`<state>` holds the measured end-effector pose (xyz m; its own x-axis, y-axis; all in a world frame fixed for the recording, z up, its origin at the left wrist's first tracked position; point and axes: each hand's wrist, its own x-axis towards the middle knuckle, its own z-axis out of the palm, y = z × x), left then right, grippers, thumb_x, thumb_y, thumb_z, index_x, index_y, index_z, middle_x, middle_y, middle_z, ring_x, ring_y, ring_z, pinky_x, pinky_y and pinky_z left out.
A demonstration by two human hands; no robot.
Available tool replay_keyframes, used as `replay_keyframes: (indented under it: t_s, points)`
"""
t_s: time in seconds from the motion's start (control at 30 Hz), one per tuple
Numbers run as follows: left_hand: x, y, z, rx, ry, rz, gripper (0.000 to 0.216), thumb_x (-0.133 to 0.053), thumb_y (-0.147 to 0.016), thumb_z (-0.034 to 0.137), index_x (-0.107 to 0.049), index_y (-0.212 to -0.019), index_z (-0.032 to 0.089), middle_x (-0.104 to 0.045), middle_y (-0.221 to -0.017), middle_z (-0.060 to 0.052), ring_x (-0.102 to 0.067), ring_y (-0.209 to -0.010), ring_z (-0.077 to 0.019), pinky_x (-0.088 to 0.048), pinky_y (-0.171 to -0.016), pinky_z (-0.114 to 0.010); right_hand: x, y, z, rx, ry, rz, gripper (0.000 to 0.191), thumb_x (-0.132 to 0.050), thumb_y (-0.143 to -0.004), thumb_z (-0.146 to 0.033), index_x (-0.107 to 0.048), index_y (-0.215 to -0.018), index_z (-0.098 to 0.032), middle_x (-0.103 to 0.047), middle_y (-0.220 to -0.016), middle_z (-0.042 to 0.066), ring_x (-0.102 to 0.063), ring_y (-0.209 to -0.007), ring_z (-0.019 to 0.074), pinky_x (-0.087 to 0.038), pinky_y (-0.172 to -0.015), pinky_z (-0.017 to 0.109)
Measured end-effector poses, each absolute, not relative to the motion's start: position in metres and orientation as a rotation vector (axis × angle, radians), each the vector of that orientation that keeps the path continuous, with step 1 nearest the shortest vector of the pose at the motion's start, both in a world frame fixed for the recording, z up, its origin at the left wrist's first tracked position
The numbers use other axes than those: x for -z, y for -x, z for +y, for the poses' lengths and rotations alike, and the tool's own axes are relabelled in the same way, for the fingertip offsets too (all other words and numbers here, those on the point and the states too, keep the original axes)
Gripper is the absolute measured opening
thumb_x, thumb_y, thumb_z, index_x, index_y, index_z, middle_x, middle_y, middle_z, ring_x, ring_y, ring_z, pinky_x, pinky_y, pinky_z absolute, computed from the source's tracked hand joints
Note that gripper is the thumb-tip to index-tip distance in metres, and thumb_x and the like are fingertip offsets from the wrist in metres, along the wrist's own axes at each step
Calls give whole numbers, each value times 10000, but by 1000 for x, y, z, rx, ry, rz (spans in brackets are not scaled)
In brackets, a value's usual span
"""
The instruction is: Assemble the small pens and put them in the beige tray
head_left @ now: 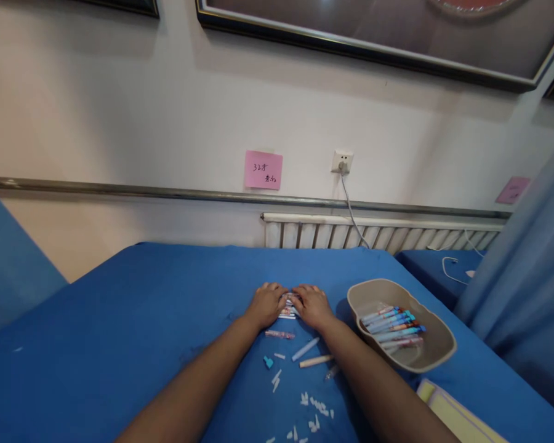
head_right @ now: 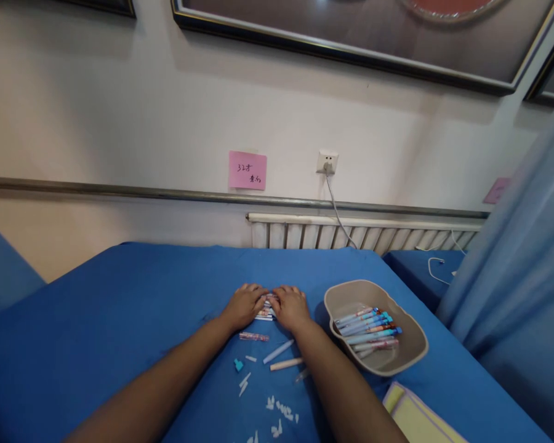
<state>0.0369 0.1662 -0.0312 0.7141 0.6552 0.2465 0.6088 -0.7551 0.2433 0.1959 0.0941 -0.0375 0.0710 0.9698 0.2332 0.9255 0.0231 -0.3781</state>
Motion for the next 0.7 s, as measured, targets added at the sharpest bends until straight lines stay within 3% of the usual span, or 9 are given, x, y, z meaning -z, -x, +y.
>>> replay_keyframes:
  t_s: [0.4,0.7]
  points:
    - [30,-22,115,-544,-2760,1086,341,-340,-919,348,-640,-1033,231,-628,-966,-65,-531,-904,-205,-354,-845,-338,29,-193,57,-124,1826,-2004,285,-419,-899,-439,-612,-1017,-266,-607,-1060,37,-489,-1003,216,-312,-821,334]
    - [27,-17,95,-656,-2689,1002,301,-397,-893,342,-657,-995,231,-648,-947,-60,-545,-878,-204,-382,-828,-339,35,-190,42,-184,1744,-1943,263,-472,-871,-439,-634,-973,-258,-623,-1020,49,-499,-1011,222,-317,-863,360]
